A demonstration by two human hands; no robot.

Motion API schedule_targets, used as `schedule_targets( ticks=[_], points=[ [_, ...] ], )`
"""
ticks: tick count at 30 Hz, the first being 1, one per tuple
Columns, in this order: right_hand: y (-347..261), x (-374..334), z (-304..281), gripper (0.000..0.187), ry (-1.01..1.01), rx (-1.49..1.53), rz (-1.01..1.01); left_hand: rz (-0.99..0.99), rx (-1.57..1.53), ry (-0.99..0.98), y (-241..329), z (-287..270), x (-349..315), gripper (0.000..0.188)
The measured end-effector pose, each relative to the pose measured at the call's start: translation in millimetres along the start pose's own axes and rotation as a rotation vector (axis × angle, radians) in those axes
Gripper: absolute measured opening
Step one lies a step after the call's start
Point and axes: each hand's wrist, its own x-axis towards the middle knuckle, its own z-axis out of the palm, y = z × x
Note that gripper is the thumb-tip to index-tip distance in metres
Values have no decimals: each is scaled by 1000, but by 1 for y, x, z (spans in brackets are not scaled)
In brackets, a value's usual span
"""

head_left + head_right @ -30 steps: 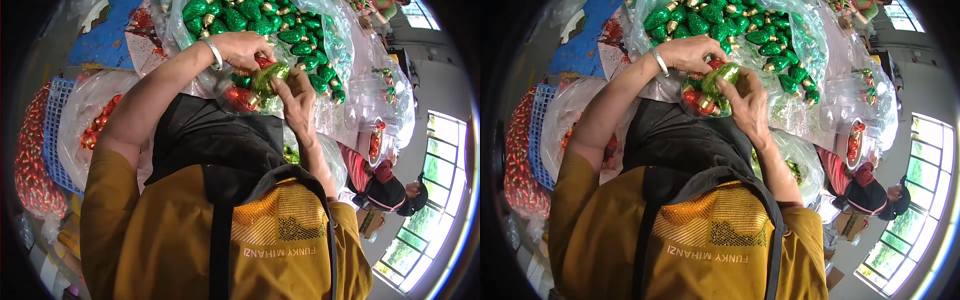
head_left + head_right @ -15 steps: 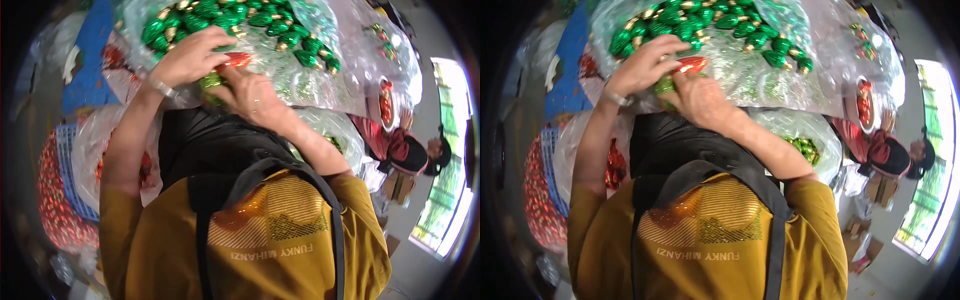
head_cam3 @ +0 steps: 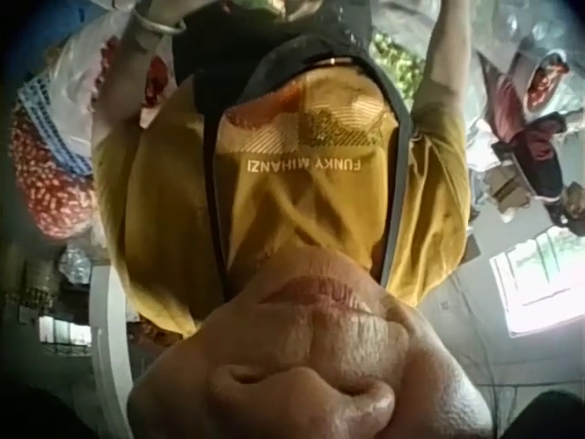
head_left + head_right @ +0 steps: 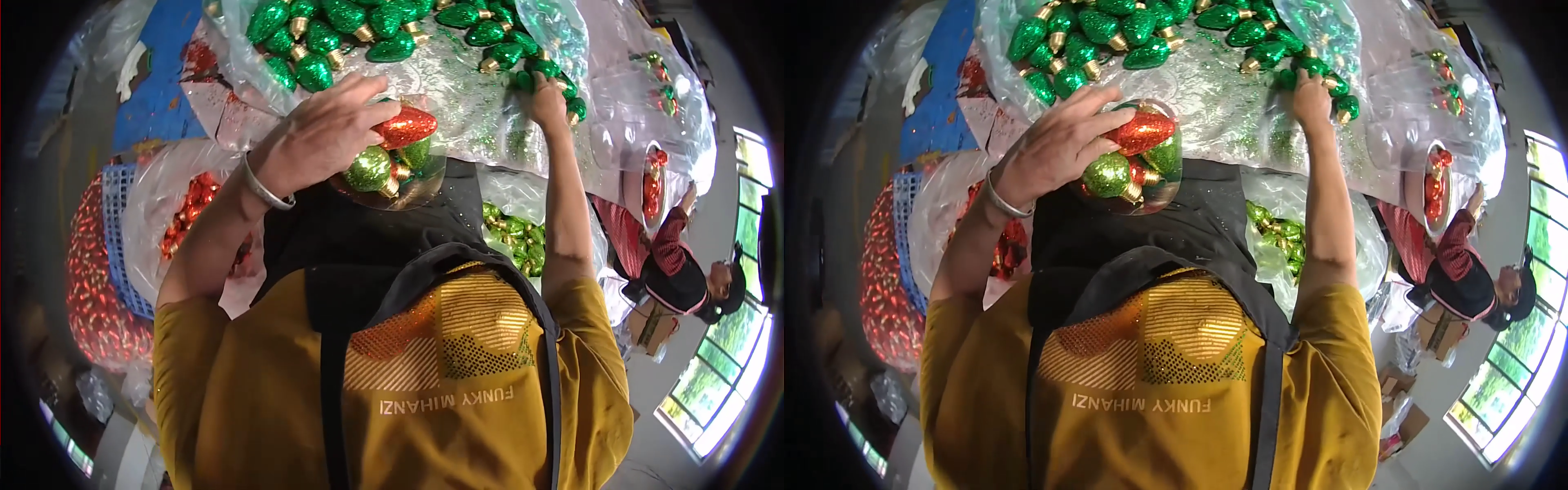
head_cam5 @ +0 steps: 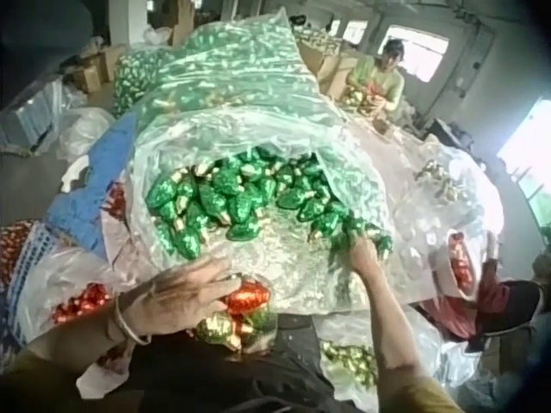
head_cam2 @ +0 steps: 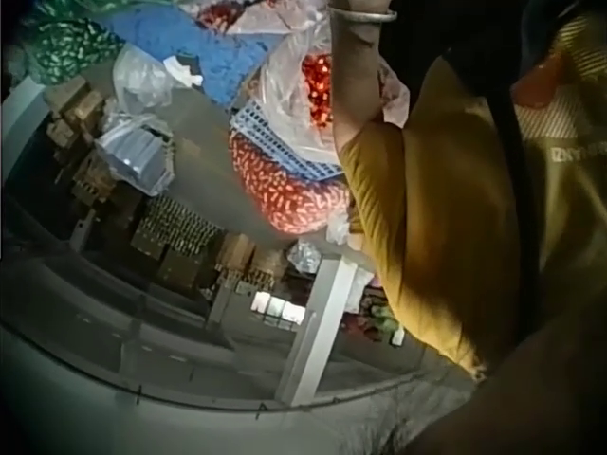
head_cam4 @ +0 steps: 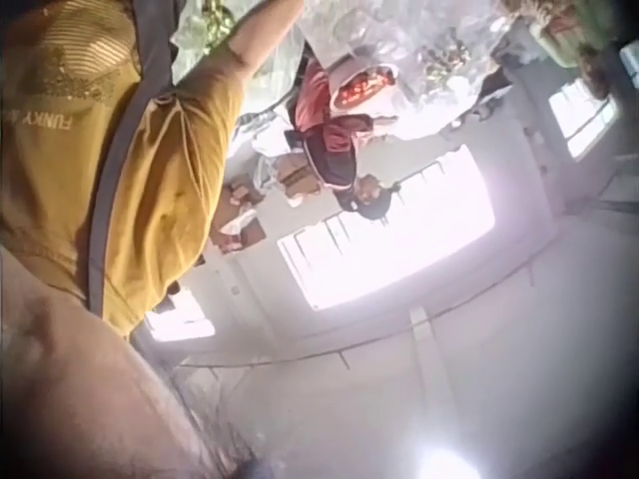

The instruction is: Sorting and packaging red and green decorative items into plastic bags.

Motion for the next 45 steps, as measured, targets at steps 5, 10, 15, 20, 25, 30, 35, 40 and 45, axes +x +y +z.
schedule_targets(
  ticks=[5,10,15,20,25,30,35,40,45],
  points=[
    [-122,-61,-186,63,-113,1473,-331,-65,-125,-35,-10,4,-4,47],
    [-166,-88,-197,58,-226,1149,-645,-42,-237,-17,-31,3,13,43],
    [-172,-70,-196,56,-244,976,-548,-17,-101,63,-34,-13,35,39],
    [-170,-63,-181,51,-63,971,-695,254,96,184,-3,-15,-1,37],
    [-156,-37,-187,52,-116,849,-810,232,203,189,-7,1,-2,31],
    [-159,-29,-201,46,-130,427,-1063,300,296,130,-23,2,5,25],
    [-158,-15,-205,46,-191,430,-1121,177,55,96,-19,-4,16,27],
    [-155,-15,-185,46,-112,503,-1161,140,89,138,-23,-5,23,31],
    [-163,-27,-201,40,-131,429,-1097,114,73,47,-26,-8,19,30]
  ],
)
